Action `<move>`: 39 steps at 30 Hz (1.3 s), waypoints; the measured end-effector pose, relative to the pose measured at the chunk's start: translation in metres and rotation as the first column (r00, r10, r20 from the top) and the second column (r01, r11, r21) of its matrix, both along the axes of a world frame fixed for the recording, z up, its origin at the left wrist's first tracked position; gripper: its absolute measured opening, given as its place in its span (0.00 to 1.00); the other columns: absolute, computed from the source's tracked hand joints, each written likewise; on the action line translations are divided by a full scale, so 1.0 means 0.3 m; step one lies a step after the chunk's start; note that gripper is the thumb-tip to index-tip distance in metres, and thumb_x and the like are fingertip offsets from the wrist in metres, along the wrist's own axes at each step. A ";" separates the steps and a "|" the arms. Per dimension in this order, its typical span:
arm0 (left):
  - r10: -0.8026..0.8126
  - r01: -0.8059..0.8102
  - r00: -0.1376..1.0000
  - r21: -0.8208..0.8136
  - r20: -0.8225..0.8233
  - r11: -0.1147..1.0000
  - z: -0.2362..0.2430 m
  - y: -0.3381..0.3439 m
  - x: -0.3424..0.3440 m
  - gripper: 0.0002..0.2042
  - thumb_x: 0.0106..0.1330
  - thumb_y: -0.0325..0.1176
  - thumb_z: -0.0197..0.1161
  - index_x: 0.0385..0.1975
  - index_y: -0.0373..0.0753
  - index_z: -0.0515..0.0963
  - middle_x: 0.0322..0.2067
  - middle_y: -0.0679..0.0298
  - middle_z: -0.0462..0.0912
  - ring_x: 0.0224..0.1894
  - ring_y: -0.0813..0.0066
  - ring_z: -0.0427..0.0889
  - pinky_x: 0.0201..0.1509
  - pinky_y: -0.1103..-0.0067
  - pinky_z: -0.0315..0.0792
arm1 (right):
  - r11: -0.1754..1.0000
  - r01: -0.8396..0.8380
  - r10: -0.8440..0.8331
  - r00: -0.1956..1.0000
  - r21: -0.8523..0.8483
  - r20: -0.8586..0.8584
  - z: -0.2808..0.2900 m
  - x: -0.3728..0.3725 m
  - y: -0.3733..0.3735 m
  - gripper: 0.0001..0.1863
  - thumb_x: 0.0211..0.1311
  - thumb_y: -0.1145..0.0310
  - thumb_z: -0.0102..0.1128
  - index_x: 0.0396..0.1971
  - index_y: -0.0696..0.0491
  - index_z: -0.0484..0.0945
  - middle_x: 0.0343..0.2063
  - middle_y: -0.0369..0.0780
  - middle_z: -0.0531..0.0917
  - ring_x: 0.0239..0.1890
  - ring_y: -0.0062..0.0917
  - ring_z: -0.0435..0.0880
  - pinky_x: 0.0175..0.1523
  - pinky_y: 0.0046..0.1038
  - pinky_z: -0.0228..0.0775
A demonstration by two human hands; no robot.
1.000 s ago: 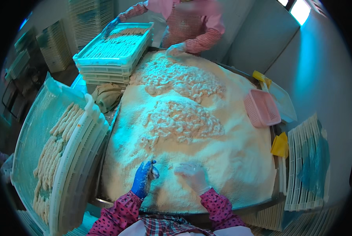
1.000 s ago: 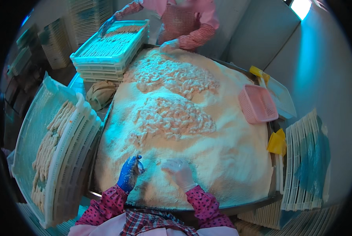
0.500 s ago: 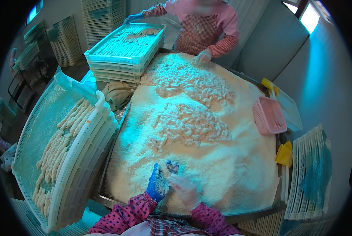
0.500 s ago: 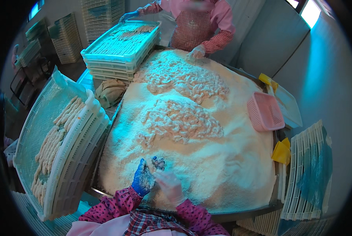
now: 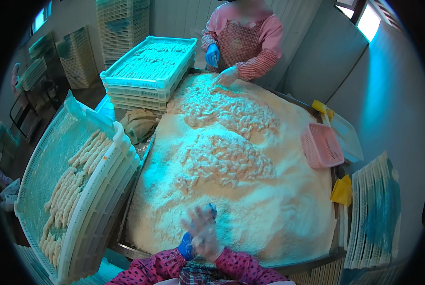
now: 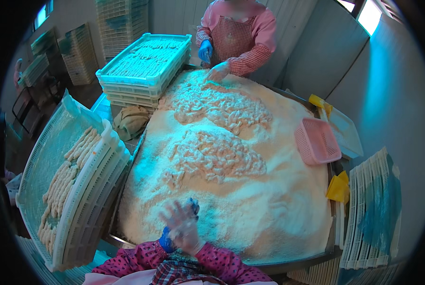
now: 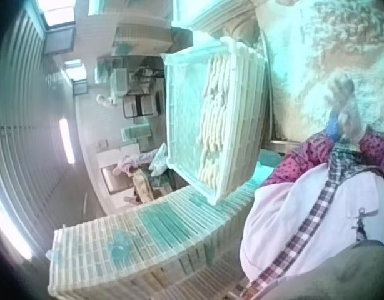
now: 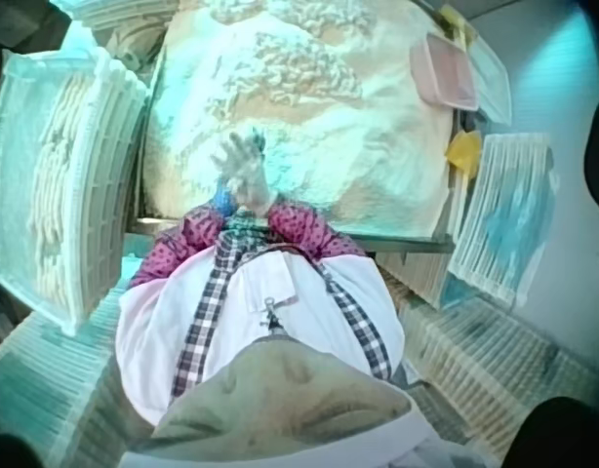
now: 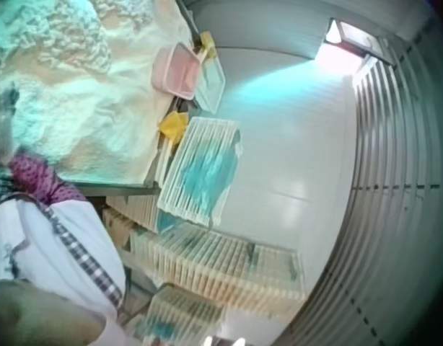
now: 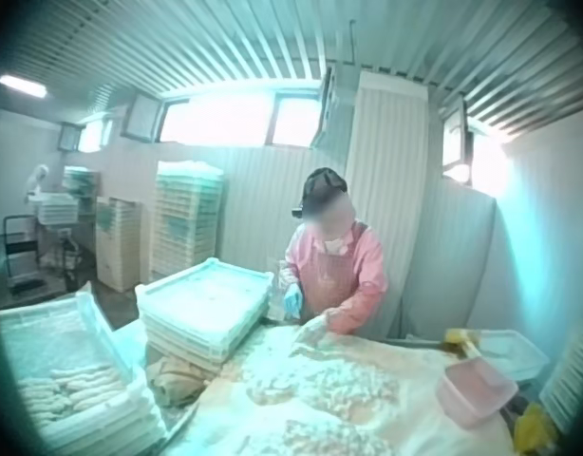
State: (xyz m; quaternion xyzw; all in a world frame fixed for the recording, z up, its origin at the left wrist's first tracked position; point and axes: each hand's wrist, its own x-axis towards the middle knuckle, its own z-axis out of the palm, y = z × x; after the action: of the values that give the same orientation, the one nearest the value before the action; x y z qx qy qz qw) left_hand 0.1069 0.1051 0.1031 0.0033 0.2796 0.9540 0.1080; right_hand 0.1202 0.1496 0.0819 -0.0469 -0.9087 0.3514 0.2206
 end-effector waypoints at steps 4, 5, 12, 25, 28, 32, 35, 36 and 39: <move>-0.367 0.374 0.907 0.007 0.205 0.927 -0.113 -0.128 -0.111 0.29 0.70 0.53 0.39 0.62 0.39 0.55 0.61 0.58 0.63 0.56 0.61 0.68 0.58 0.70 0.64 | 1.000 0.008 -0.007 1.000 -0.019 0.017 0.008 -0.042 0.028 0.38 0.63 0.45 0.41 0.66 0.55 0.52 0.65 0.49 0.55 0.70 0.40 0.44 0.70 0.42 0.29; -0.649 0.700 0.665 -0.006 0.370 0.714 -0.152 -0.202 -0.164 0.29 0.70 0.53 0.39 0.63 0.38 0.54 0.61 0.57 0.62 0.56 0.59 0.69 0.58 0.70 0.65 | 0.989 0.134 -0.137 0.989 -0.059 -0.058 -0.012 -0.071 0.085 0.38 0.62 0.48 0.47 0.65 0.57 0.52 0.62 0.50 0.60 0.67 0.41 0.51 0.69 0.42 0.35; -0.533 0.591 0.735 -0.010 0.419 0.807 0.141 -0.484 -0.277 0.24 0.69 0.49 0.46 0.59 0.41 0.62 0.48 0.60 0.73 0.39 0.76 0.73 0.45 0.79 0.69 | 0.805 0.330 -0.363 0.931 0.493 -0.032 -0.001 -0.229 0.517 0.11 0.49 0.70 0.60 0.34 0.52 0.75 0.33 0.41 0.77 0.38 0.34 0.75 0.45 0.36 0.65; 0.232 -0.085 0.972 -0.974 -0.035 0.209 0.315 -1.957 -0.670 0.24 0.67 0.52 0.49 0.48 0.36 0.73 0.36 0.58 0.81 0.41 0.68 0.79 0.43 0.73 0.73 | 0.966 0.222 -0.208 0.972 -0.134 0.113 -0.033 -0.278 0.623 0.10 0.41 0.81 0.57 0.25 0.53 0.71 0.21 0.31 0.70 0.24 0.15 0.69 0.29 0.20 0.64; 0.139 0.027 0.989 -0.986 0.050 0.163 0.312 -1.888 -0.702 0.24 0.67 0.52 0.48 0.46 0.36 0.75 0.37 0.59 0.82 0.41 0.68 0.79 0.44 0.74 0.72 | 0.948 0.225 -0.204 0.973 -0.224 0.110 -0.037 -0.260 0.711 0.10 0.42 0.82 0.57 0.25 0.52 0.71 0.22 0.30 0.69 0.23 0.13 0.67 0.29 0.18 0.63; 0.106 0.083 0.990 -0.992 0.092 0.091 0.358 -1.914 -0.698 0.24 0.67 0.53 0.47 0.44 0.37 0.77 0.39 0.60 0.82 0.41 0.68 0.79 0.46 0.74 0.71 | 0.902 0.260 -0.253 0.965 -0.346 0.064 -0.060 -0.227 0.750 0.11 0.44 0.83 0.56 0.26 0.51 0.70 0.23 0.29 0.69 0.24 0.10 0.66 0.29 0.15 0.62; 0.069 0.148 0.988 -0.982 0.140 -0.118 0.431 -1.909 -0.694 0.25 0.68 0.53 0.46 0.44 0.36 0.78 0.41 0.58 0.81 0.44 0.67 0.78 0.51 0.73 0.69 | 0.791 0.289 -0.302 0.951 -0.539 0.066 -0.038 -0.170 0.772 0.10 0.46 0.83 0.56 0.27 0.51 0.70 0.24 0.29 0.69 0.25 0.10 0.67 0.30 0.15 0.62; 0.044 0.162 0.987 -0.965 0.156 -0.206 0.465 -1.881 -0.694 0.25 0.68 0.52 0.46 0.45 0.35 0.77 0.42 0.57 0.81 0.46 0.66 0.78 0.54 0.73 0.68 | 0.731 0.303 -0.328 0.942 -0.611 0.074 -0.032 -0.130 0.794 0.10 0.47 0.82 0.56 0.28 0.52 0.69 0.24 0.29 0.69 0.25 0.11 0.67 0.31 0.15 0.63; -0.106 -0.104 0.993 -0.739 -0.045 -0.665 0.542 -1.693 -0.660 0.22 0.69 0.47 0.47 0.46 0.33 0.77 0.44 0.56 0.80 0.50 0.66 0.76 0.58 0.73 0.65 | 0.763 0.197 -0.318 0.944 -0.615 -0.092 0.050 -0.083 0.680 0.10 0.48 0.81 0.58 0.30 0.52 0.70 0.25 0.30 0.70 0.28 0.13 0.70 0.35 0.17 0.65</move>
State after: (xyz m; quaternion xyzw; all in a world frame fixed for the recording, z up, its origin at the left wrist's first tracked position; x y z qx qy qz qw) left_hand -0.0912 -0.4028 0.2658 -0.0422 0.9900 0.1309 0.0315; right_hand 0.0954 0.3536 0.0970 -0.2048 -0.7104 0.5889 0.3266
